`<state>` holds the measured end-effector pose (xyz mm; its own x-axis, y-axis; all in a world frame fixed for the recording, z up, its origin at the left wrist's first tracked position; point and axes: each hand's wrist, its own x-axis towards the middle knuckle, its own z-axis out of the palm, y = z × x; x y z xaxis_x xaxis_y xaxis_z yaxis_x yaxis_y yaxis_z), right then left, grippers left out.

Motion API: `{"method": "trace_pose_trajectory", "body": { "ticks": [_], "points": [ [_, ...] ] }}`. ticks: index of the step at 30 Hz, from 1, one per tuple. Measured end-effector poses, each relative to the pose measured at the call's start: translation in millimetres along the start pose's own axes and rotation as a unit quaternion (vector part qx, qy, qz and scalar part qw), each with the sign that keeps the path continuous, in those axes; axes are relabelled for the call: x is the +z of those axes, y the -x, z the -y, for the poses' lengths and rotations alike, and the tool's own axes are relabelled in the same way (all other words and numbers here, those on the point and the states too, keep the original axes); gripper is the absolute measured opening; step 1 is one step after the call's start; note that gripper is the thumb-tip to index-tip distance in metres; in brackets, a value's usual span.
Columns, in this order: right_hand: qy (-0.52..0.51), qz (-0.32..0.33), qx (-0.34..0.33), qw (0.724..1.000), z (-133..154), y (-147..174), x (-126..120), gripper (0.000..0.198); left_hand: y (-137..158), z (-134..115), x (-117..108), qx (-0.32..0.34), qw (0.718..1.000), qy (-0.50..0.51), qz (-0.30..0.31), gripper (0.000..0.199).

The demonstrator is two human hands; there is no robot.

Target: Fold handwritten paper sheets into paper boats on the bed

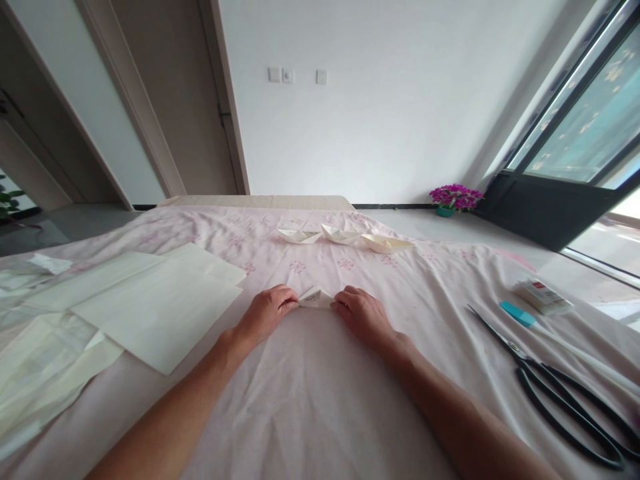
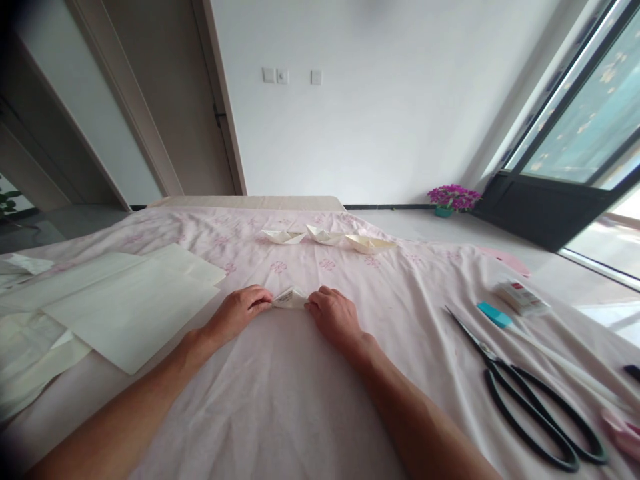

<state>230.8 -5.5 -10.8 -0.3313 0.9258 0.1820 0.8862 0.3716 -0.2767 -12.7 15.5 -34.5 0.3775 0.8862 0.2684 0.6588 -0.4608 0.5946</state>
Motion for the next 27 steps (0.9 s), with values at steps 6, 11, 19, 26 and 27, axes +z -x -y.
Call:
{"method": "trace_pose_trajectory", "body": {
  "ticks": [6, 11, 19, 26, 27],
  "points": [
    [-0.014, 0.008, 0.033, 0.999, -1, -2, 3, 0.028, -2, -1, 9, -0.003, 0.999, -0.017, -0.036, 0.013],
    [0.005, 0.001, 0.047, 0.999, 1, -5, 8, 0.026, -3, -3, 12, -0.015, 0.998, -0.035, -0.043, 0.015],
    [0.035, 0.003, 0.075, 0.997, 4, -11, 9, 0.026, -2, -13, 17, -0.025, 0.993, -0.096, -0.065, 0.015],
    [0.053, 0.006, 0.091, 0.994, 3, -14, 15, 0.027, -5, -9, 24, -0.013, 0.983, -0.171, -0.069, 0.013],
    [0.052, 0.005, 0.092, 0.994, 3, -14, 16, 0.027, -5, -8, 25, -0.011, 0.981, -0.181, -0.067, 0.012]
  ]
}}
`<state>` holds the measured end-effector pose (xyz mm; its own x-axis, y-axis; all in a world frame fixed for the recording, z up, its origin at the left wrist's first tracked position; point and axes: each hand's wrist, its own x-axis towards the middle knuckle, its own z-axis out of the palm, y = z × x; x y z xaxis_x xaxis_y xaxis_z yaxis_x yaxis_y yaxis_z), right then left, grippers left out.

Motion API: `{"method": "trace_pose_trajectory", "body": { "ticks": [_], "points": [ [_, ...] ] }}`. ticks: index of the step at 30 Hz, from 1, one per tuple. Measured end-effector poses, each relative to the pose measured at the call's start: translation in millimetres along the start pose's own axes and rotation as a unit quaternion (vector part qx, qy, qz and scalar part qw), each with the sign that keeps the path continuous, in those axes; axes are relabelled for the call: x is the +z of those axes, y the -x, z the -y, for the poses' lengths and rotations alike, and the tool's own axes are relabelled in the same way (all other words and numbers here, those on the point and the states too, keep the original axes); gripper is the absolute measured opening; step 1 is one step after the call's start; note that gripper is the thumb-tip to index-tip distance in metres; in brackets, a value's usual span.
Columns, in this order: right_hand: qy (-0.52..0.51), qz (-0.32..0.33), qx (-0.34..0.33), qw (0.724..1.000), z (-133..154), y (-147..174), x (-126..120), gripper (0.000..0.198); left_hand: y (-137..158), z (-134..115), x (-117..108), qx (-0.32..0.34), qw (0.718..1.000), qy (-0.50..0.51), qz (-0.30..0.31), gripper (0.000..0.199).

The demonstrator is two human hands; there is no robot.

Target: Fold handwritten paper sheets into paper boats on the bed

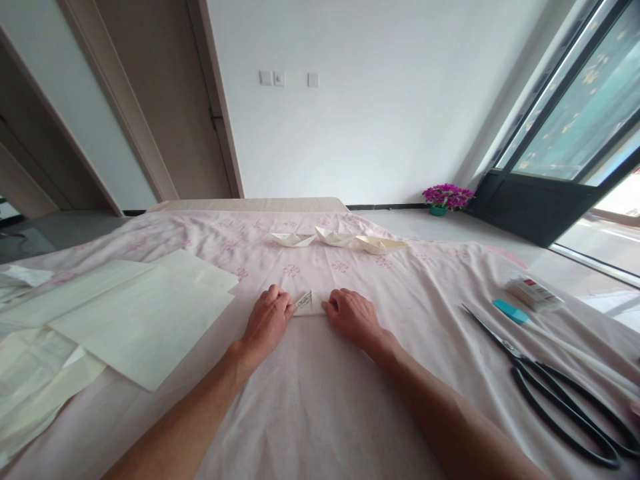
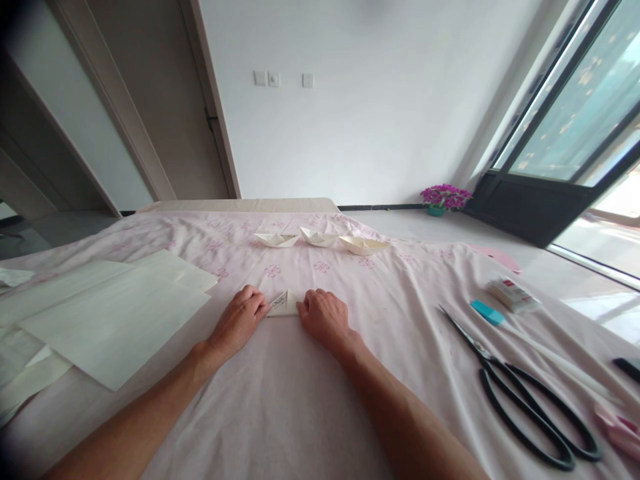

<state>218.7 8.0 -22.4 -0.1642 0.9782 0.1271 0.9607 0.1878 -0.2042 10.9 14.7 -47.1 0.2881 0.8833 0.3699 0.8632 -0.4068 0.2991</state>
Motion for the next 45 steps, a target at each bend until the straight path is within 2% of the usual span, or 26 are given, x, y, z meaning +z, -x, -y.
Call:
{"method": "trace_pose_trajectory", "body": {
  "ticks": [11, 18, 25, 27, 30, 33, 35, 37, 41, 45],
  "points": [
    [0.006, 0.022, 0.019, 1.000, 3, -3, -4, 0.026, 0, -10, -5, -0.006, 0.994, -0.104, 0.026, 0.011],
    [-0.002, 0.015, 0.015, 1.000, 2, -4, -1, 0.023, 0, -8, 0, -0.008, 0.994, -0.109, 0.002, 0.010],
    [-0.022, 0.004, 0.024, 0.999, 2, -4, 1, 0.018, 1, -9, 0, -0.031, 0.997, -0.062, -0.013, 0.002],
    [-0.030, -0.005, 0.019, 0.999, 3, -3, 1, 0.016, 0, -9, 0, -0.010, 0.999, -0.038, -0.028, 0.015],
    [-0.044, -0.015, 0.011, 0.999, 3, -2, 3, 0.017, -1, -9, 1, 0.082, 0.996, 0.009, -0.035, 0.043],
    [-0.050, -0.026, 0.010, 0.998, 2, -1, 7, 0.020, -4, -7, 3, 0.187, 0.980, 0.062, 0.034, 0.058],
    [-0.044, -0.034, 0.003, 0.998, 1, -1, 9, 0.020, -5, -5, 4, 0.217, 0.969, 0.081, 0.085, 0.058],
    [-0.031, -0.046, -0.008, 0.998, 1, 1, 9, 0.018, -5, -4, 4, 0.222, 0.966, 0.075, 0.108, 0.055],
    [0.002, -0.082, -0.019, 0.996, 2, 5, 11, 0.017, 0, -6, 0, 0.249, 0.961, 0.014, 0.119, 0.054],
    [0.007, -0.094, -0.016, 0.995, 3, 8, 14, 0.033, 6, -10, -4, 0.254, 0.959, -0.039, 0.115, 0.048]
  ]
}}
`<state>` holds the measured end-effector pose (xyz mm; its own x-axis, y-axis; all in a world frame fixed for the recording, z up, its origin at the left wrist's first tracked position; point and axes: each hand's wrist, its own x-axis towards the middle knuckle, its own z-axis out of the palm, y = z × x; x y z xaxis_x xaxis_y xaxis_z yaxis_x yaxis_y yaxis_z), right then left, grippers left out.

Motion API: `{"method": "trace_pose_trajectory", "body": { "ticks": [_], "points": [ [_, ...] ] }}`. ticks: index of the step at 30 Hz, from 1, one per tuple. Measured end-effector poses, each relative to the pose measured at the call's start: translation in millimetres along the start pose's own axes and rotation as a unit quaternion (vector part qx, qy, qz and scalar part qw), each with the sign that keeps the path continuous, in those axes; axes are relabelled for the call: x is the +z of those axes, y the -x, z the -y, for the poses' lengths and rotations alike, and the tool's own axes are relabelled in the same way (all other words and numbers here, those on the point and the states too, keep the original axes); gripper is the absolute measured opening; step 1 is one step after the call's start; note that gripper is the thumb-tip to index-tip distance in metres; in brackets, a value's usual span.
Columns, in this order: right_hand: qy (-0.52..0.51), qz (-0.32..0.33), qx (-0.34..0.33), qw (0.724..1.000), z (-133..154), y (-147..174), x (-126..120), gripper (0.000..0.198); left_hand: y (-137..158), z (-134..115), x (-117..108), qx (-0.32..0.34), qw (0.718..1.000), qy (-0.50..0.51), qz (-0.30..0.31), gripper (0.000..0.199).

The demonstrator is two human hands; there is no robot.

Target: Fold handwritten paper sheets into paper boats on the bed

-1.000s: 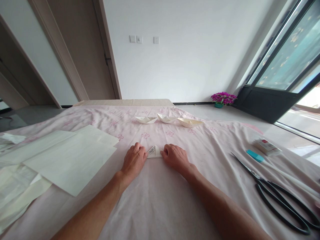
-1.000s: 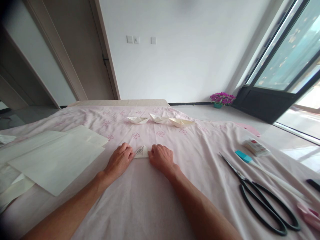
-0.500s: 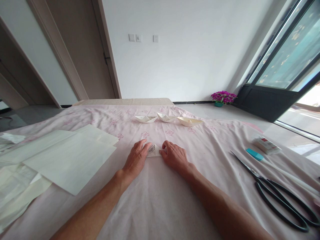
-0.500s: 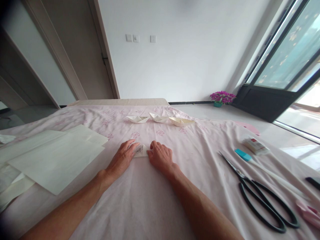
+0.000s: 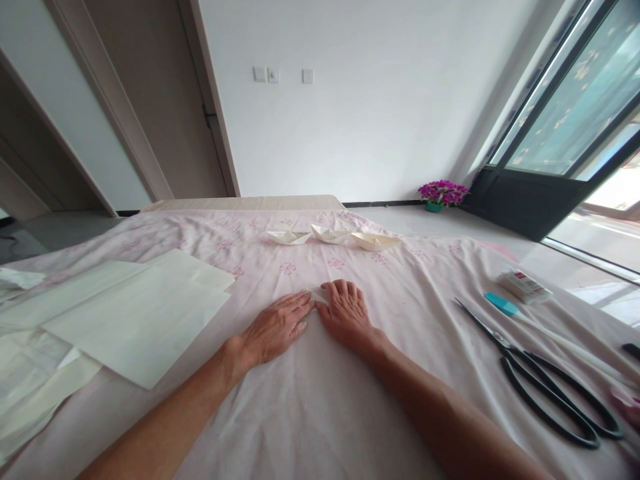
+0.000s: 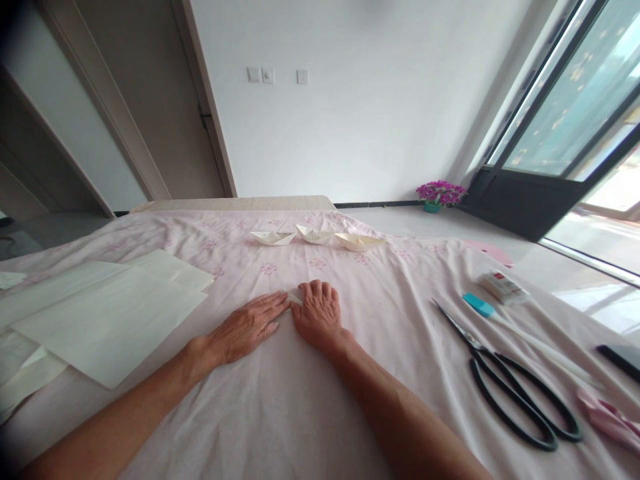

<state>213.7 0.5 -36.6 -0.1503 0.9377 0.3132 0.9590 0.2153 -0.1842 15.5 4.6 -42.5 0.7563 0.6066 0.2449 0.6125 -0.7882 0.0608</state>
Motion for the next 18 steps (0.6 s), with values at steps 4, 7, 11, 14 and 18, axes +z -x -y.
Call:
{"method": "trace_pose_trajectory", "body": {
  "ticks": [4, 7, 11, 14, 18],
  "points": [
    [-0.013, 0.030, 0.004, 0.999, -2, 3, -1, 0.045, 3, 1, 1, 0.006, 1.000, -0.018, 0.003, 0.052],
    [-0.017, 0.082, 0.009, 0.996, -7, 4, -4, 0.045, 6, 4, 0, 0.008, 1.000, -0.016, 0.019, 0.052],
    [-0.020, 0.110, 0.005, 0.994, -20, 5, -9, 0.043, 12, 5, -4, 0.004, 1.000, -0.005, 0.028, 0.051],
    [-0.016, 0.089, 0.023, 0.996, -26, 5, -15, 0.041, 15, 5, -6, 0.004, 1.000, 0.006, 0.018, 0.051],
    [-0.062, 0.027, -0.061, 0.996, -14, 8, -23, 0.045, 15, 4, -5, -0.004, 1.000, 0.002, 0.029, 0.050]
  ]
}}
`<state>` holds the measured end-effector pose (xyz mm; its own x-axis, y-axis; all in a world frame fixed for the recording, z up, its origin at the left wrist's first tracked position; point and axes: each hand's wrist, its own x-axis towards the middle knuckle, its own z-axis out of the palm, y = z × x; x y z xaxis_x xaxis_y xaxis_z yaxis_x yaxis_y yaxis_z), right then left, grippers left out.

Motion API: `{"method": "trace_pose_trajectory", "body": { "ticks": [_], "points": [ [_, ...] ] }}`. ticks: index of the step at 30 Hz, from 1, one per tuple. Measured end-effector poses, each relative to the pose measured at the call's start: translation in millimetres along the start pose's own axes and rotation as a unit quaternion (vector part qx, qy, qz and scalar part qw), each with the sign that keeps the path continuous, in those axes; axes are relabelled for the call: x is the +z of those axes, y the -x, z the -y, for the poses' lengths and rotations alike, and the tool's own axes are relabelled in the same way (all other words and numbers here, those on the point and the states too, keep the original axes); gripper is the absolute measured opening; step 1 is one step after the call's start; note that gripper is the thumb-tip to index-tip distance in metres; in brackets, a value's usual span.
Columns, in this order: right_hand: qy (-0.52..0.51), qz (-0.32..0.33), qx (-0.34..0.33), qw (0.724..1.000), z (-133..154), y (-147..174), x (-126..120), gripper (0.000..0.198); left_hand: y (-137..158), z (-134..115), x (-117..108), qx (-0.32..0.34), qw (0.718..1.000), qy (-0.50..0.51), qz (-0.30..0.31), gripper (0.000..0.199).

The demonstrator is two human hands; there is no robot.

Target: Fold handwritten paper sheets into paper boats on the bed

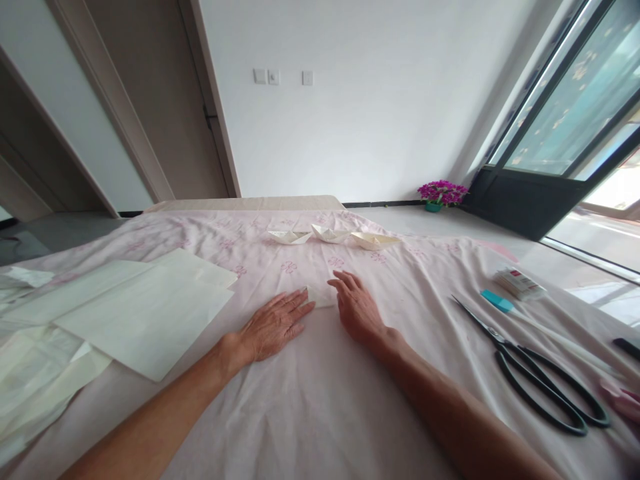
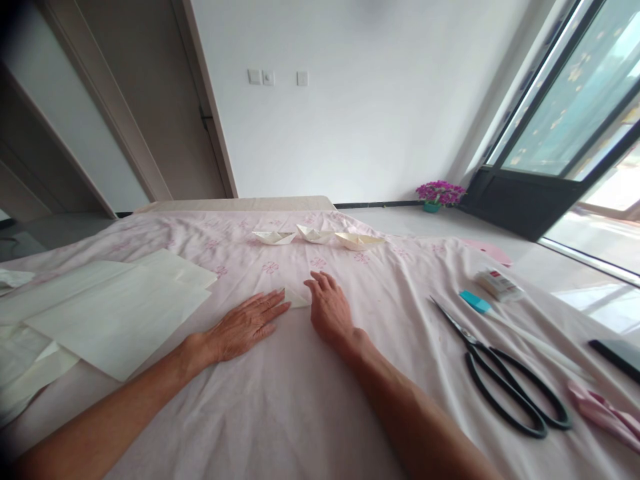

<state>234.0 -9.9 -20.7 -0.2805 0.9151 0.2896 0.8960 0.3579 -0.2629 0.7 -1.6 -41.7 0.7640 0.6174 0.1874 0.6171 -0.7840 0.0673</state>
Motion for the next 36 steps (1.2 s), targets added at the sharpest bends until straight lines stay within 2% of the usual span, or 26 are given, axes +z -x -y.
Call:
{"method": "trace_pose_trajectory", "body": {
  "ticks": [2, 4, 8, 14, 23, 27, 29, 31, 36],
  "points": [
    [-0.045, 0.024, -0.082, 0.995, 11, 2, 1, 0.047, -1, -1, 0, -0.006, 1.000, -0.002, 0.004, 0.050],
    [-0.065, 0.047, -0.108, 0.991, 19, 5, 4, 0.051, -2, -2, 0, -0.009, 1.000, -0.004, 0.002, 0.051],
    [-0.047, 0.059, -0.094, 0.993, 23, 9, 8, 0.057, 1, -4, -1, -0.014, 1.000, -0.014, 0.005, 0.052],
    [-0.015, 0.082, -0.090, 0.992, 24, 8, 4, 0.054, 15, -2, 0, -0.020, 1.000, -0.017, -0.016, 0.052],
    [-0.016, 0.084, -0.100, 0.991, 24, 6, 2, 0.054, 38, -5, -13, -0.074, 0.995, -0.055, -0.033, 0.045],
    [-0.043, 0.067, -0.086, 0.993, 21, 6, 5, 0.049, 17, -12, -21, -0.121, 0.989, -0.062, -0.057, 0.040],
    [-0.068, 0.043, -0.082, 0.993, 18, 5, 6, 0.050, -1, -17, -21, -0.134, 0.987, -0.057, -0.074, 0.049],
    [-0.092, 0.015, -0.072, 0.993, 15, 5, 5, 0.054, -17, -21, -18, -0.124, 0.988, -0.062, -0.074, 0.048],
    [-0.099, -0.030, 0.012, 0.995, 4, 3, 4, 0.056, -33, -27, -3, -0.143, 0.981, -0.080, -0.106, 0.037]
  ]
}}
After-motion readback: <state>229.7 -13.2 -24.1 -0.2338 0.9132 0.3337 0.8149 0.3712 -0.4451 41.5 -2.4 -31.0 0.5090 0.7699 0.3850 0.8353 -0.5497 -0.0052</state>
